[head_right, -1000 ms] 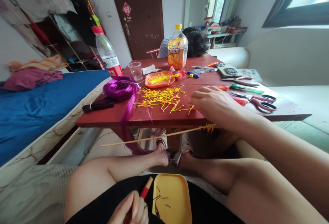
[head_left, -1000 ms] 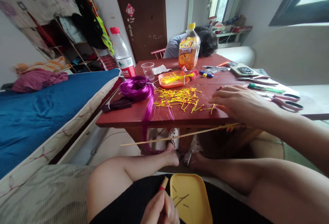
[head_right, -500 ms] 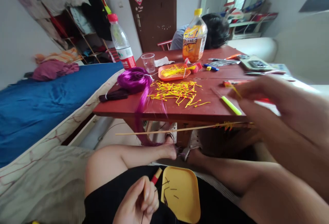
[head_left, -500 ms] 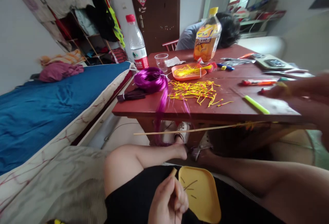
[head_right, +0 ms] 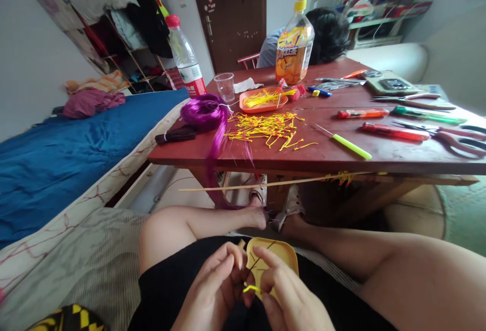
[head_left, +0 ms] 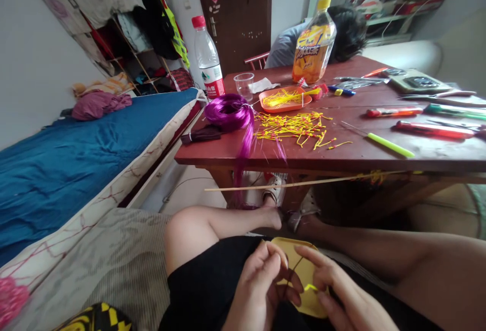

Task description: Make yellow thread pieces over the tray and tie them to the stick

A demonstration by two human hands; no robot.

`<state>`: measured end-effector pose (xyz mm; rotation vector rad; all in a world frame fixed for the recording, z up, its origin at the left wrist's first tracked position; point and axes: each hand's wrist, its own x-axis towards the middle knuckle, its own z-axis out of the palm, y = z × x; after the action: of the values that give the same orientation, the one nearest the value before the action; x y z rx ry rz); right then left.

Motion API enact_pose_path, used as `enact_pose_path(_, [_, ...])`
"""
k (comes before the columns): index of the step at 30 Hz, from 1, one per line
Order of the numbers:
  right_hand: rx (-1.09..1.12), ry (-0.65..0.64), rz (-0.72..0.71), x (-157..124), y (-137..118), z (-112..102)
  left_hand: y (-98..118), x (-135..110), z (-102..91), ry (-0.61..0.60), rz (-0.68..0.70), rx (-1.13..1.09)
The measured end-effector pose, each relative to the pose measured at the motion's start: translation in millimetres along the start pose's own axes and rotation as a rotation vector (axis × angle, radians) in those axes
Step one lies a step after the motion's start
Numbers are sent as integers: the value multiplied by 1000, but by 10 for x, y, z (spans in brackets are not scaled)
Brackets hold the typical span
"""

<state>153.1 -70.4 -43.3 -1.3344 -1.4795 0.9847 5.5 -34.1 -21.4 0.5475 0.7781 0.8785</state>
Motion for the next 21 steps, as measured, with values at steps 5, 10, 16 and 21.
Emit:
enact_pose_path(5, [-200,-43,-102,14,49,-257,93,-63,-110,-14,-295,143])
enact_pose_path(10, [-408,-41,-290,71,-92,-311,120,-24,-116,-27,-380,242])
enact_pose_path(16, [-794,-56,-689,142,-187,-377,67,70,-127,-51,-457,236])
enact_pose_path(21, [-990,-3,-751,159,-234,-399,85,96,-117,-34,-556,183])
